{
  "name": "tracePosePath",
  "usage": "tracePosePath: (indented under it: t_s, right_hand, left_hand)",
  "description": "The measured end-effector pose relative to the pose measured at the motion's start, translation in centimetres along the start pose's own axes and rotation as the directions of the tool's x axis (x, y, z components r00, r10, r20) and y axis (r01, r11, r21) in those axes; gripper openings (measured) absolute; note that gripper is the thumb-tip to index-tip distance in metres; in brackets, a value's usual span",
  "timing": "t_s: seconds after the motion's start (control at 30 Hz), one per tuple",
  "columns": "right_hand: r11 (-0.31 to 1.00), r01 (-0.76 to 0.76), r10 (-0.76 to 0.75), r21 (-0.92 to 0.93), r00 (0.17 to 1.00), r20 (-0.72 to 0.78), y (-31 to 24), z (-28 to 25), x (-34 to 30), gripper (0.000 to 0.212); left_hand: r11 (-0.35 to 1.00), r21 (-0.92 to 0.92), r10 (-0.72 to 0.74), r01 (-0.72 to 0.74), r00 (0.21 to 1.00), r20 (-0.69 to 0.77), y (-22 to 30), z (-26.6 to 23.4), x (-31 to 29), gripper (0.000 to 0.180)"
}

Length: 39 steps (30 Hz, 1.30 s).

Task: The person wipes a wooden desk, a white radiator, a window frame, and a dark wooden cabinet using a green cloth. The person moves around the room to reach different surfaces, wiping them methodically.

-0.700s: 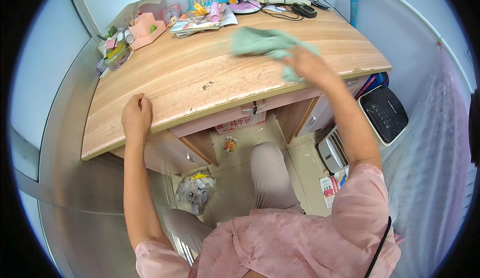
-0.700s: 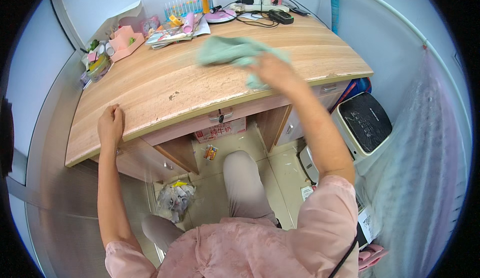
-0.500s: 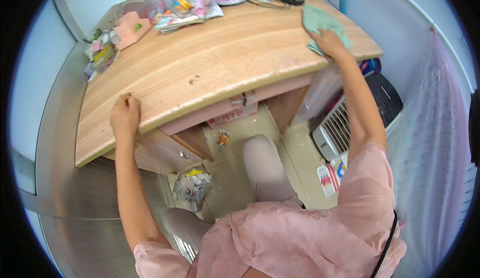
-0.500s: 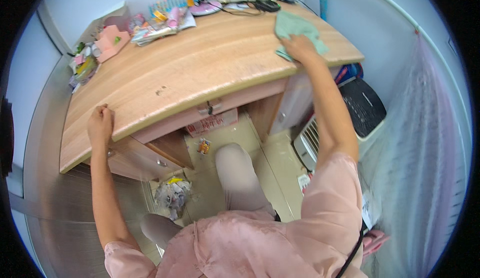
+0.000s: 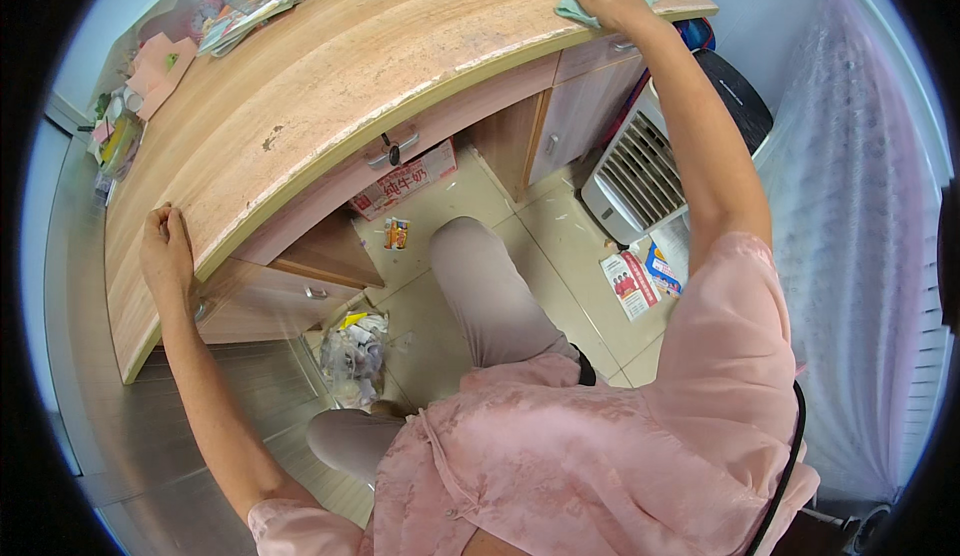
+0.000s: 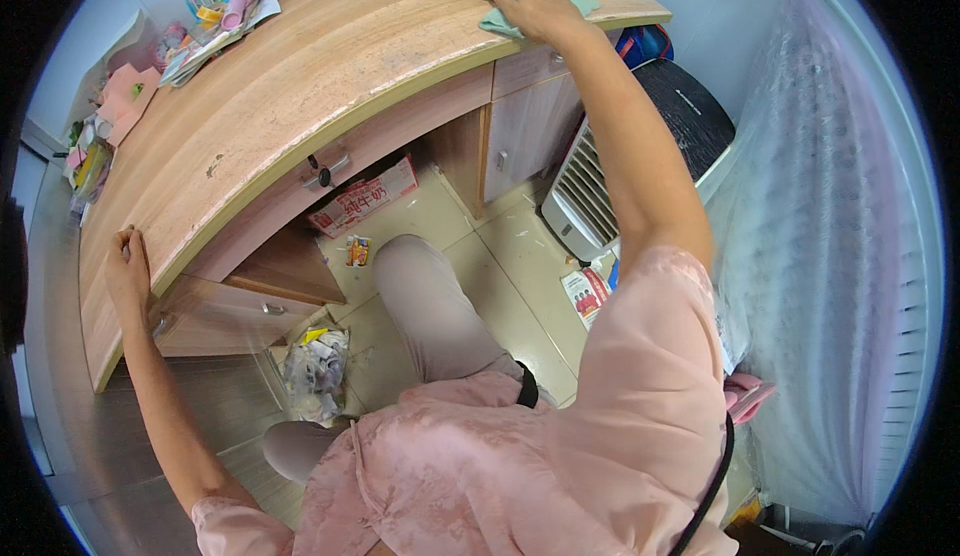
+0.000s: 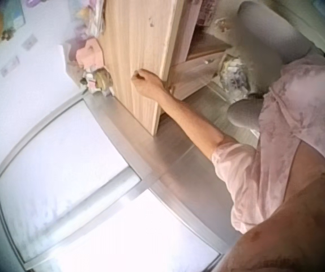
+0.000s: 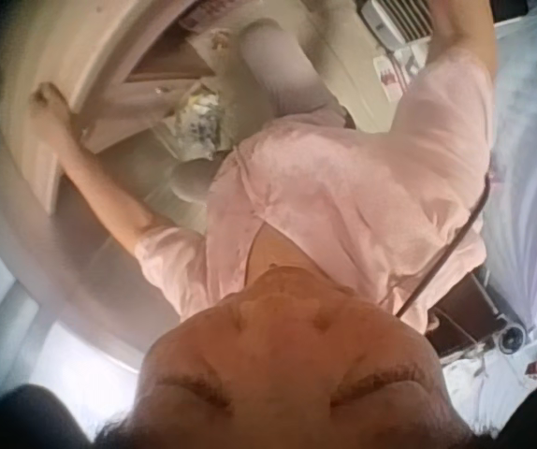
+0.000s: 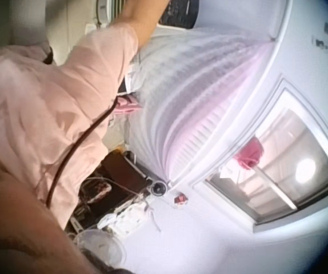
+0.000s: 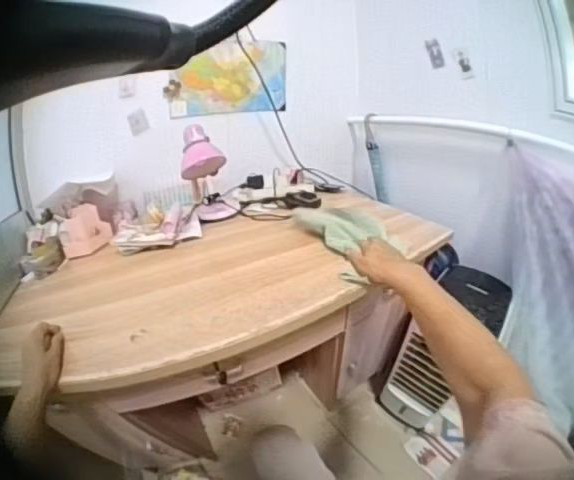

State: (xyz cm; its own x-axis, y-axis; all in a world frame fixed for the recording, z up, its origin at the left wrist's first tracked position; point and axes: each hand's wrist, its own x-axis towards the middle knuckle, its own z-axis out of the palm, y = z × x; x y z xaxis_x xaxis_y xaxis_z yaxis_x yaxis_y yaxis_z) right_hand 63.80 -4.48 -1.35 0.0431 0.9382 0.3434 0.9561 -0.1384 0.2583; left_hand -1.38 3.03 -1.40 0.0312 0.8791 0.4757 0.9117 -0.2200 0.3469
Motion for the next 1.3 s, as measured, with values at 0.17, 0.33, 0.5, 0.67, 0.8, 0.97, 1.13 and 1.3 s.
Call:
tracePosePath:
  t_s: [0.17,0.33,0.5,0.67,0.8,0.97,1.13,1.3]
  right_hand:
    - [0.902,-0.199,0.169,0.384,0.979,0.110,-11.1,-1.2,5.1,0.074]
    - [0.796,0.278,-0.279,0.537,0.957,-0.082,-20.3,-7.5,0.4,0.060]
    - [0.889,-0.149,0.074,0.434,0.980,0.183,-11.1,-7.5,-1.1,0.057]
    - [0.856,-0.468,0.424,0.218,0.878,0.222,-11.0,-5.3,1.7,0.054]
    - [0.847,0.232,-0.271,0.478,0.963,0.012,-25.6,-9.4,1.1,0.055]
    - [0.748,0.333,-0.317,0.574,0.939,-0.132,-23.2,-10.9,-2.4,0.041]
    - [0.770,-0.396,0.306,0.500,0.917,0.255,-8.4,-9.3,-2.1,0.048]
    - [0.861,-0.045,0.128,0.507,0.983,-0.130,-17.7,-7.7,-0.6,0.044]
  left_hand:
    - [0.996,-0.093,-0.007,0.014,0.997,0.077,1.4,-0.5,-0.4,0.037]
    - [0.989,-0.026,0.148,-0.147,0.986,0.080,1.2,-1.0,-0.3,0.039]
    - [0.973,0.021,0.228,-0.229,0.972,0.049,1.8,-1.3,-1.5,0.038]
    - [0.967,0.050,0.249,-0.251,0.967,0.055,3.2,-1.1,-1.2,0.038]
    - [0.973,0.077,0.212,-0.216,0.976,0.058,2.2,-0.9,-1.2,0.039]
    - [0.984,0.097,0.148,-0.151,0.988,0.038,2.2,-2.3,-1.8,0.040]
    - [0.981,0.068,0.180,-0.183,0.982,0.048,2.9,-1.1,-1.6,0.040]
    - [0.980,0.046,0.190,-0.192,0.981,0.043,3.3,-1.4,-1.5,0.039]
